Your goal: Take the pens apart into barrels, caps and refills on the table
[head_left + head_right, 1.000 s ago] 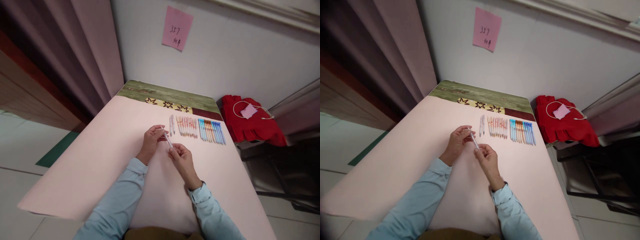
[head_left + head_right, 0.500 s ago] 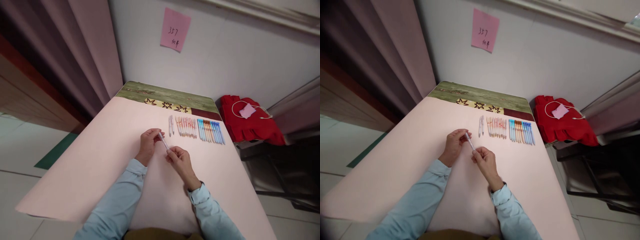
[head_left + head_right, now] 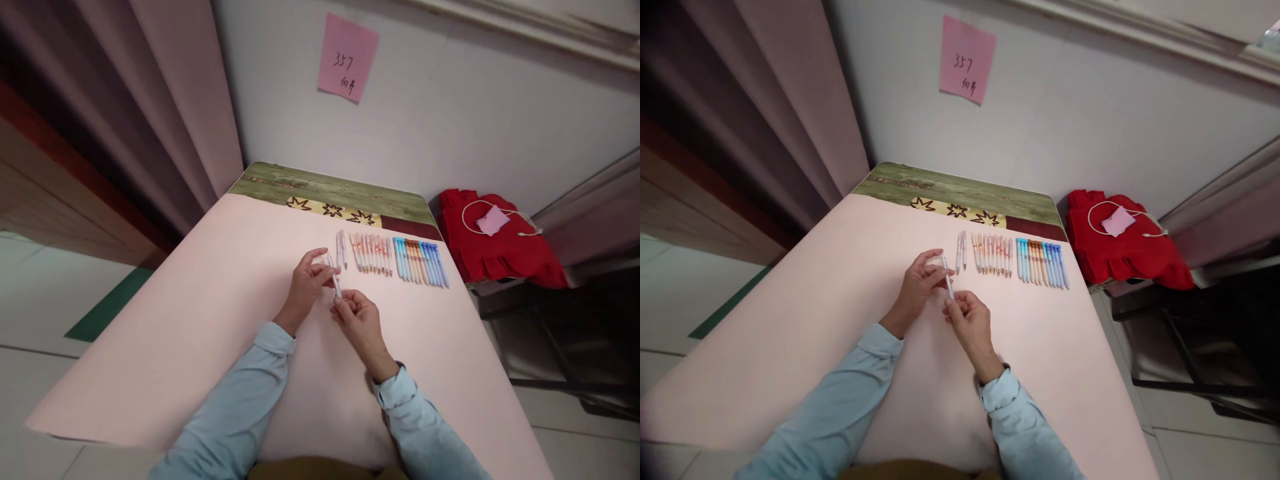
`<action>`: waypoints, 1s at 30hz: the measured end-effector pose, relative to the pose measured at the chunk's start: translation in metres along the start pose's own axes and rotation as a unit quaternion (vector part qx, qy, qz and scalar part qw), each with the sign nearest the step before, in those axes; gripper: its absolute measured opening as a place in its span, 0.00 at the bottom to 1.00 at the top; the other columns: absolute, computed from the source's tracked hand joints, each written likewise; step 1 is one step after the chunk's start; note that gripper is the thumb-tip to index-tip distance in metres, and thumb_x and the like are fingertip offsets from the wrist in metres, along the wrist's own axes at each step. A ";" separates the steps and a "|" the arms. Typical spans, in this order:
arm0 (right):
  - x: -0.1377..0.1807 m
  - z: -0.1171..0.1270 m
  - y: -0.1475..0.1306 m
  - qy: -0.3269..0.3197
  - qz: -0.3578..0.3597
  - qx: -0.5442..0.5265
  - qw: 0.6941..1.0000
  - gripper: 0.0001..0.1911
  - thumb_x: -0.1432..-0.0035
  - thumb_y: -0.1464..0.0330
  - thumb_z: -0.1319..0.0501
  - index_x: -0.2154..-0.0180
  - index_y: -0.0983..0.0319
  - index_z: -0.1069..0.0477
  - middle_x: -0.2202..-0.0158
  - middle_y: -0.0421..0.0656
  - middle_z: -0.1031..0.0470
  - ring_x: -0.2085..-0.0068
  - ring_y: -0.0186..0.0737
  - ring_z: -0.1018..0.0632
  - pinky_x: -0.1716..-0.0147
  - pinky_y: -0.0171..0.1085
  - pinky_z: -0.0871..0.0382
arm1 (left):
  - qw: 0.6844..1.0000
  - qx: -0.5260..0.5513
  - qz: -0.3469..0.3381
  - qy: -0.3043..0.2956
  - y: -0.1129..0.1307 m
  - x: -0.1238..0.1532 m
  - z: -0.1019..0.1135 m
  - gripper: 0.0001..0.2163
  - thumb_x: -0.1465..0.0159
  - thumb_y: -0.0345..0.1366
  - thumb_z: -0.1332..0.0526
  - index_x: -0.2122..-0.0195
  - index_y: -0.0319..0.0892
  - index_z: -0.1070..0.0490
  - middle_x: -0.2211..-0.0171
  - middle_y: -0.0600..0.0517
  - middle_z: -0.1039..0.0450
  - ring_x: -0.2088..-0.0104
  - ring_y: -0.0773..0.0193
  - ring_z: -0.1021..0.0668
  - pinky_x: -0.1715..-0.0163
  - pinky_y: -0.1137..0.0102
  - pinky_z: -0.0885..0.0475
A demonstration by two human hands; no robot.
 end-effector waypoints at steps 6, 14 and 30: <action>0.001 -0.001 0.000 -0.005 -0.002 -0.001 1.000 0.17 0.44 0.56 0.33 0.62 0.62 0.28 0.74 0.41 0.24 0.72 0.36 0.25 0.70 0.34 0.30 | 0.999 -0.027 -0.035 -0.023 0.003 0.000 -0.002 0.20 0.45 0.38 0.32 0.52 0.42 0.32 0.72 0.53 0.22 0.76 0.67 0.24 0.70 0.69 0.28; 0.000 -0.001 -0.002 -0.007 -0.001 -0.009 1.000 0.17 0.45 0.55 0.33 0.61 0.62 0.28 0.74 0.41 0.24 0.73 0.35 0.25 0.71 0.34 0.30 | 0.999 -0.020 -0.033 -0.013 0.003 0.000 -0.002 0.27 0.46 0.38 0.31 0.46 0.43 0.35 0.73 0.55 0.23 0.76 0.66 0.24 0.69 0.69 0.29; -0.003 0.001 -0.003 -0.028 -0.025 -0.069 0.997 0.17 0.52 0.58 0.28 0.68 0.62 0.26 0.75 0.41 0.24 0.74 0.34 0.26 0.72 0.34 0.32 | 0.996 0.083 0.032 0.024 -0.002 -0.001 0.001 0.19 0.49 0.37 0.28 0.59 0.39 0.31 0.69 0.50 0.21 0.73 0.67 0.24 0.68 0.70 0.30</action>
Point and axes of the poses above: each hand's wrist, its own x-axis away from the middle knuckle, its own z-axis out of the back of the hand, y = z × x, the point moved 4 cm from there along -x, towards the middle knuckle
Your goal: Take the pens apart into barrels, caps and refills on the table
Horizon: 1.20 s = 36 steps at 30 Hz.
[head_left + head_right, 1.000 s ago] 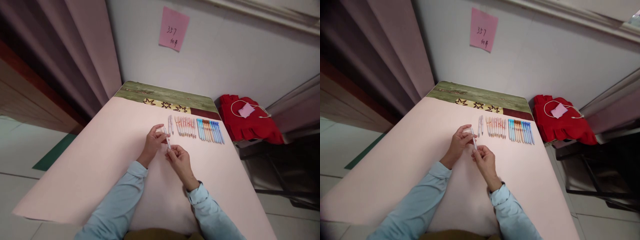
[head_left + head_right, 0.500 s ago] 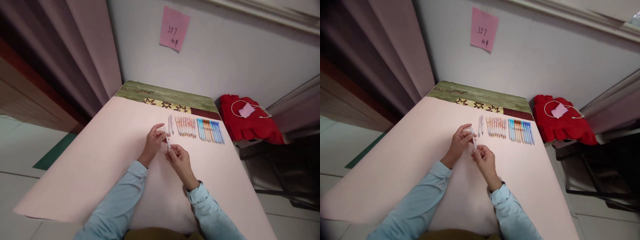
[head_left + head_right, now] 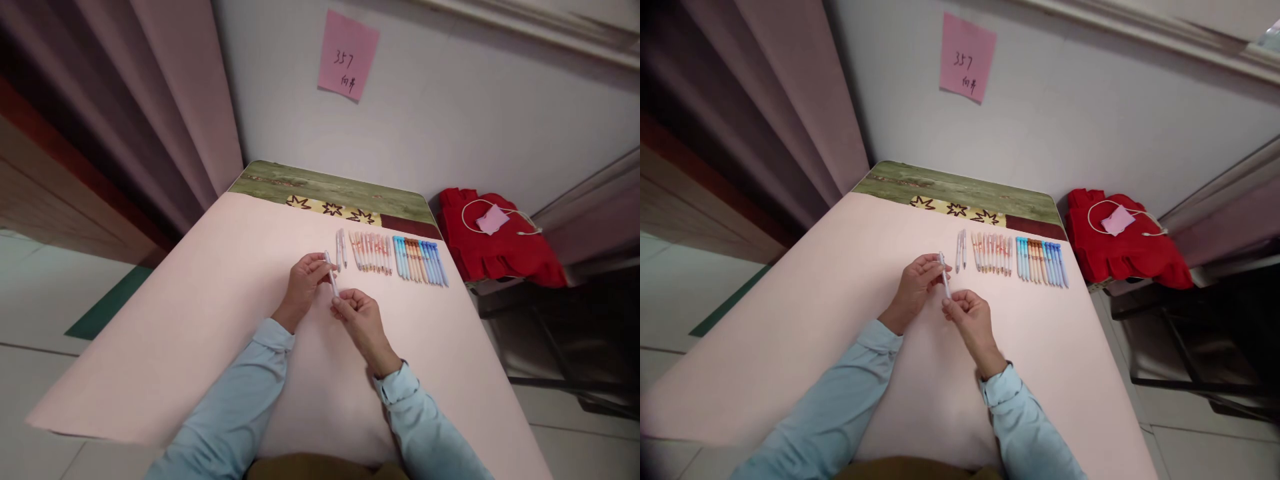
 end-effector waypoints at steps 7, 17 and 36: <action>0.001 -0.002 -0.002 -0.028 -0.018 0.000 0.999 0.16 0.50 0.56 0.30 0.69 0.63 0.26 0.76 0.41 0.23 0.75 0.34 0.26 0.73 0.34 0.33 | 0.999 0.005 -0.006 -0.042 -0.003 -0.001 0.001 0.20 0.48 0.38 0.29 0.56 0.39 0.30 0.69 0.50 0.22 0.72 0.67 0.24 0.67 0.69 0.31; -0.001 0.001 -0.003 0.006 0.025 0.051 0.998 0.16 0.50 0.57 0.30 0.67 0.63 0.24 0.74 0.41 0.24 0.72 0.34 0.26 0.71 0.33 0.33 | 0.999 0.008 -0.013 0.030 -0.006 -0.005 0.010 0.24 0.48 0.38 0.29 0.52 0.39 0.33 0.67 0.49 0.21 0.73 0.67 0.24 0.68 0.70 0.30; -0.051 0.033 -0.061 0.186 0.084 0.448 0.871 0.13 0.47 0.58 0.38 0.72 0.60 0.21 0.75 0.40 0.23 0.72 0.39 0.26 0.69 0.36 0.39 | 0.997 -0.038 -0.018 0.066 -0.010 -0.009 0.016 0.15 0.43 0.41 0.35 0.59 0.38 0.31 0.71 0.50 0.24 0.75 0.68 0.25 0.72 0.70 0.30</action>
Point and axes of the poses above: each hand's wrist, its own x-axis away from the middle knuckle, its own z-axis out of the back of the hand, y = z × x, the point moved 4 cm from there along -x, towards the middle knuckle
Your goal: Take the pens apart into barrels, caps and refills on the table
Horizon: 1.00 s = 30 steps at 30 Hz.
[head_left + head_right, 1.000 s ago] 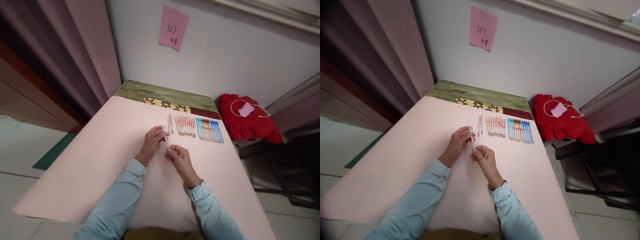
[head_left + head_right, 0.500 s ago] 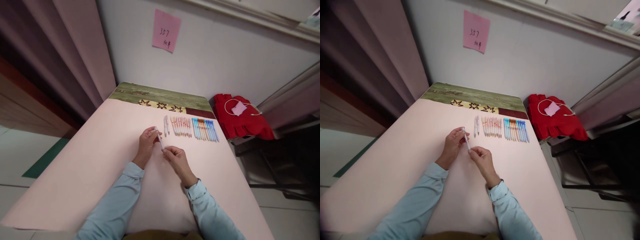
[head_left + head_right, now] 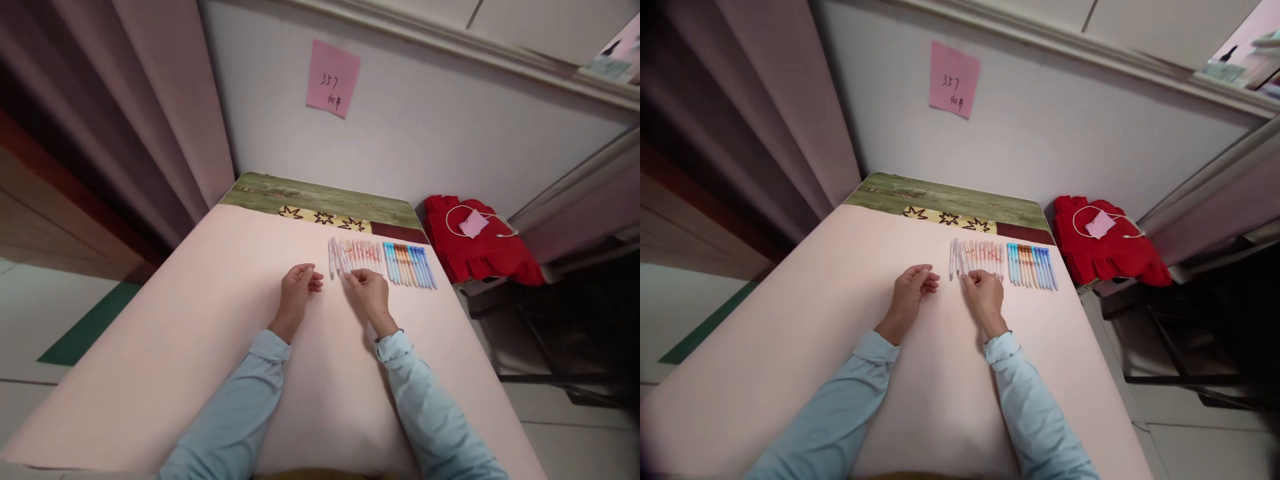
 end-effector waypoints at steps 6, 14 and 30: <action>-0.019 -0.009 -0.009 0.024 0.003 0.061 0.998 0.15 0.44 0.56 0.39 0.64 0.59 0.20 0.71 0.42 0.20 0.68 0.42 0.24 0.68 0.36 0.39 | 0.999 -0.033 -0.003 -0.002 -0.002 -0.001 0.001 0.13 0.41 0.40 0.37 0.58 0.38 0.31 0.71 0.50 0.24 0.75 0.67 0.25 0.72 0.69 0.29; 0.005 0.005 0.013 0.053 0.038 -0.020 0.998 0.19 0.38 0.56 0.45 0.66 0.59 0.20 0.71 0.42 0.20 0.69 0.40 0.24 0.68 0.35 0.37 | 0.862 -0.421 -0.281 -0.037 0.004 0.007 -0.006 0.15 0.40 0.34 0.36 0.52 0.43 0.30 0.52 0.45 0.25 0.51 0.55 0.25 0.47 0.58 0.31; 0.038 0.013 0.041 0.003 0.096 -0.010 0.995 0.15 0.36 0.61 0.44 0.68 0.57 0.21 0.71 0.40 0.20 0.70 0.37 0.23 0.70 0.33 0.40 | 0.667 -0.740 -0.075 -0.045 -0.002 -0.060 -0.066 0.21 0.43 0.30 0.42 0.47 0.43 0.29 0.47 0.38 0.34 0.45 0.43 0.32 0.49 0.54 0.35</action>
Point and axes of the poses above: each hand's wrist, its own x-axis away from the middle knuckle, its own z-axis out of the back of the hand, y = z × x, the point moved 4 cm from there along -x, towards the middle knuckle
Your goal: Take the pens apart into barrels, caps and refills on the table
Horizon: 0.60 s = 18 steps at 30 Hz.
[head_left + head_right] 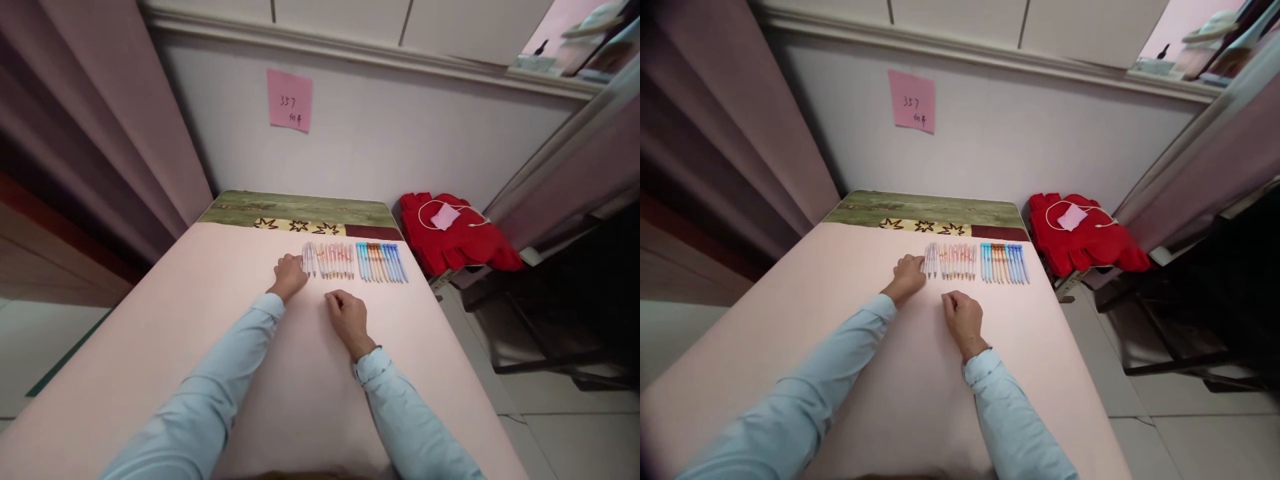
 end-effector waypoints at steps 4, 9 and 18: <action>-0.003 0.000 0.004 -0.006 0.002 -0.017 1.000 0.14 0.36 0.61 0.43 0.69 0.57 0.21 0.71 0.39 0.20 0.69 0.37 0.22 0.69 0.32 0.39 | 1.000 -0.003 -0.022 0.000 0.020 -0.010 -0.009 0.21 0.43 0.29 0.42 0.46 0.43 0.30 0.48 0.39 0.33 0.47 0.46 0.29 0.50 0.59 0.34; -0.005 -0.001 0.006 -0.007 -0.003 -0.034 0.999 0.13 0.36 0.62 0.42 0.68 0.57 0.21 0.70 0.39 0.20 0.68 0.36 0.22 0.68 0.32 0.38 | 1.000 0.000 -0.024 0.018 0.028 -0.010 -0.010 0.17 0.42 0.28 0.42 0.51 0.39 0.28 0.52 0.39 0.31 0.53 0.52 0.25 0.52 0.65 0.32; -0.006 -0.001 0.006 -0.006 -0.006 -0.019 1.000 0.13 0.36 0.62 0.42 0.68 0.57 0.21 0.70 0.39 0.20 0.69 0.36 0.23 0.69 0.32 0.40 | 0.990 -0.017 -0.133 0.046 0.041 -0.013 -0.011 0.26 0.31 0.44 0.53 0.34 0.42 0.43 0.33 0.39 0.44 0.34 0.49 0.40 0.39 0.56 0.42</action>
Point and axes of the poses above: each hand's wrist, its own x-axis away from the middle knuckle, its own z-axis out of the back of the hand, y = z × x, the point moved 4 cm from there along -x, towards the middle knuckle
